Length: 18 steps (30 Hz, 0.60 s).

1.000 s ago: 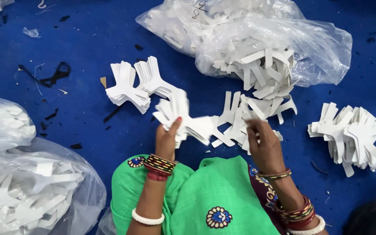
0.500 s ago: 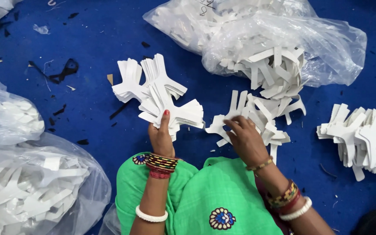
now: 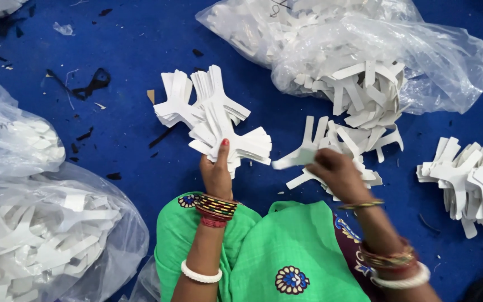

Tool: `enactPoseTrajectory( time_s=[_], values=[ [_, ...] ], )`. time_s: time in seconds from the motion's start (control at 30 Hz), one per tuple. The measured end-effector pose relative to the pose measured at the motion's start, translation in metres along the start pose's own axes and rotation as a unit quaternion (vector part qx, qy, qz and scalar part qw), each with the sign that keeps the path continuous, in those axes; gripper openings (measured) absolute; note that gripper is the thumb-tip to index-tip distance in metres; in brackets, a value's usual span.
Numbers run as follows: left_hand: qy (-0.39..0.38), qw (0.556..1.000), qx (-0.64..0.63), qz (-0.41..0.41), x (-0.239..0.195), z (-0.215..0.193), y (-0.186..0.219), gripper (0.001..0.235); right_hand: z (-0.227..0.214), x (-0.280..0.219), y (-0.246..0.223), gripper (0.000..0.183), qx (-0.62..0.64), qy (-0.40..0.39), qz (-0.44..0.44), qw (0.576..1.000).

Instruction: The person sorts and stacks white Y-shaped shoe components on the floor.

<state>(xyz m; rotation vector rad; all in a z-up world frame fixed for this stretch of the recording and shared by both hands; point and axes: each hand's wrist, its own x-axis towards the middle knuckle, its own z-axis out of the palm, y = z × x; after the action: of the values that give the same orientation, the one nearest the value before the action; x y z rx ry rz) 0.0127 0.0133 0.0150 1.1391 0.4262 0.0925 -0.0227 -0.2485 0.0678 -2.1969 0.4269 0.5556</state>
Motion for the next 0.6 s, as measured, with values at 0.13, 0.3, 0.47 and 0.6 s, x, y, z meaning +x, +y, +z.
enactPoseTrajectory(
  time_s=[0.13,0.3,0.47,0.6],
  values=[
    [-0.025,0.997,0.075,0.005,0.006,-0.006,-0.03,0.036,-0.051,-0.016,0.009,0.024,0.045,-0.024,-0.068,0.996],
    [-0.225,0.955,0.172,-0.084,-0.01,0.009,-0.02,0.031,-0.079,-0.052,-0.059,0.024,-0.137,-0.05,-0.131,0.981],
    [-0.314,0.924,0.17,-0.137,-0.017,0.004,-0.037,0.035,-0.05,-0.022,-0.086,0.031,-0.17,-0.084,-0.191,0.963],
    [-0.304,0.926,0.083,-0.209,-0.021,0.005,-0.029,0.037,-0.036,-0.029,-0.1,0.059,-0.06,0.076,-0.283,0.954]
  ],
)
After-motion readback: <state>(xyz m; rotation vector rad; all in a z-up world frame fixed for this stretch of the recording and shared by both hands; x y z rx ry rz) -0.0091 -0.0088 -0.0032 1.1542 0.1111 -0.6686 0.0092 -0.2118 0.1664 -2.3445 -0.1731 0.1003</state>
